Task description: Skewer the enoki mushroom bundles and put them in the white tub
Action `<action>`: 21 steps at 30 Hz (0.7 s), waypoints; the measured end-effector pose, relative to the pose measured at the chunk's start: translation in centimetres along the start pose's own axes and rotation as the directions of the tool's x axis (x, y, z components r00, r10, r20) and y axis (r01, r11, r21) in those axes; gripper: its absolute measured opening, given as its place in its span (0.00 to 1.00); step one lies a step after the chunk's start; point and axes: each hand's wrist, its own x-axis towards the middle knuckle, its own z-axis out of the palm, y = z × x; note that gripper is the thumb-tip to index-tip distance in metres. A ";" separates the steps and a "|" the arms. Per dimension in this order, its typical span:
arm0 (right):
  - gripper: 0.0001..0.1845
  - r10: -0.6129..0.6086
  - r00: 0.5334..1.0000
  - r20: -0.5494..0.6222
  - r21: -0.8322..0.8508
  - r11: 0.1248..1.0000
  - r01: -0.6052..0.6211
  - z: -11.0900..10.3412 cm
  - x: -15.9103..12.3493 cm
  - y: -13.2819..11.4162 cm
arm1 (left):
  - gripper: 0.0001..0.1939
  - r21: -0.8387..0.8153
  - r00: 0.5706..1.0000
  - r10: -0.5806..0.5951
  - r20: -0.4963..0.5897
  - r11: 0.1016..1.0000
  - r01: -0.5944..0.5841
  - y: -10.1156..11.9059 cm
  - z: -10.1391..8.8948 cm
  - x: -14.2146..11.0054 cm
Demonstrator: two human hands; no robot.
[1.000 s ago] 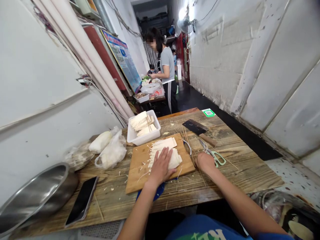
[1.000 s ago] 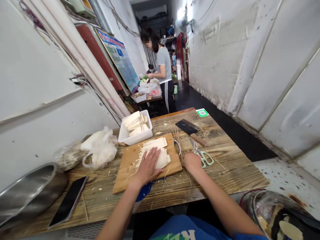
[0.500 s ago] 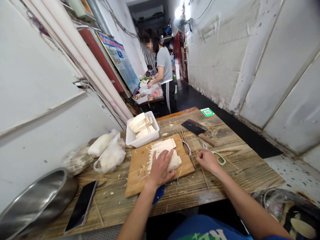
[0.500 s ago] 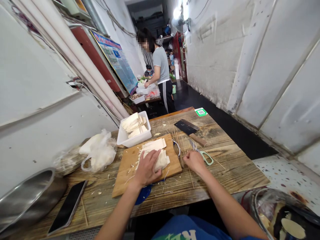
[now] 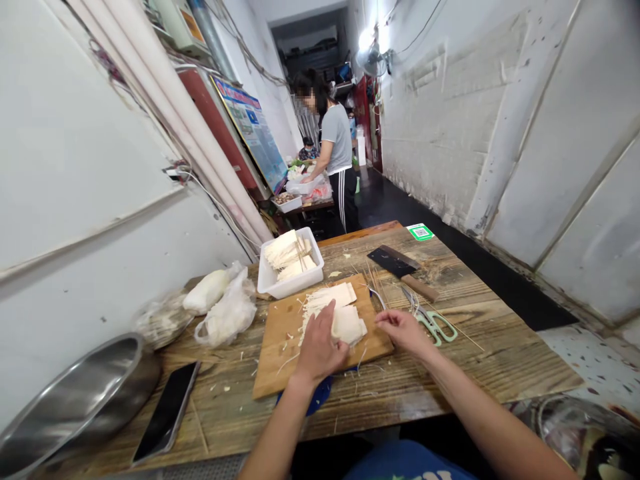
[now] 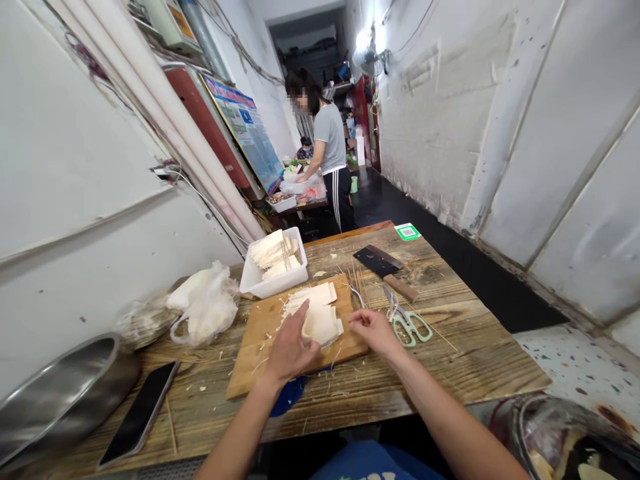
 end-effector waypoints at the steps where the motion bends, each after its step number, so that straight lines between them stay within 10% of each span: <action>1: 0.11 -0.070 0.997 0.030 -0.067 0.995 0.072 0.7 0.5 -0.6 | 0.43 -0.020 1.000 -0.010 -0.003 1.000 0.010 -0.1 0.0 -0.1; 5: 0.24 -0.282 0.934 0.220 -0.339 0.875 0.345 3.4 2.9 -3.4 | 0.42 -0.068 0.998 -0.025 -0.057 0.997 0.021 -0.5 0.5 -0.7; 13: 0.12 -0.331 0.793 0.512 -0.594 0.530 0.605 6.3 4.5 -8.3 | 0.40 -0.116 0.934 -0.139 -0.330 0.988 0.107 0.2 1.0 -3.0; 21: 0.12 -0.254 0.661 0.706 -0.597 0.290 0.748 11.8 6.2 -14.1 | 0.29 -0.625 0.680 -0.613 -0.402 0.727 0.285 -2.7 -1.0 -4.7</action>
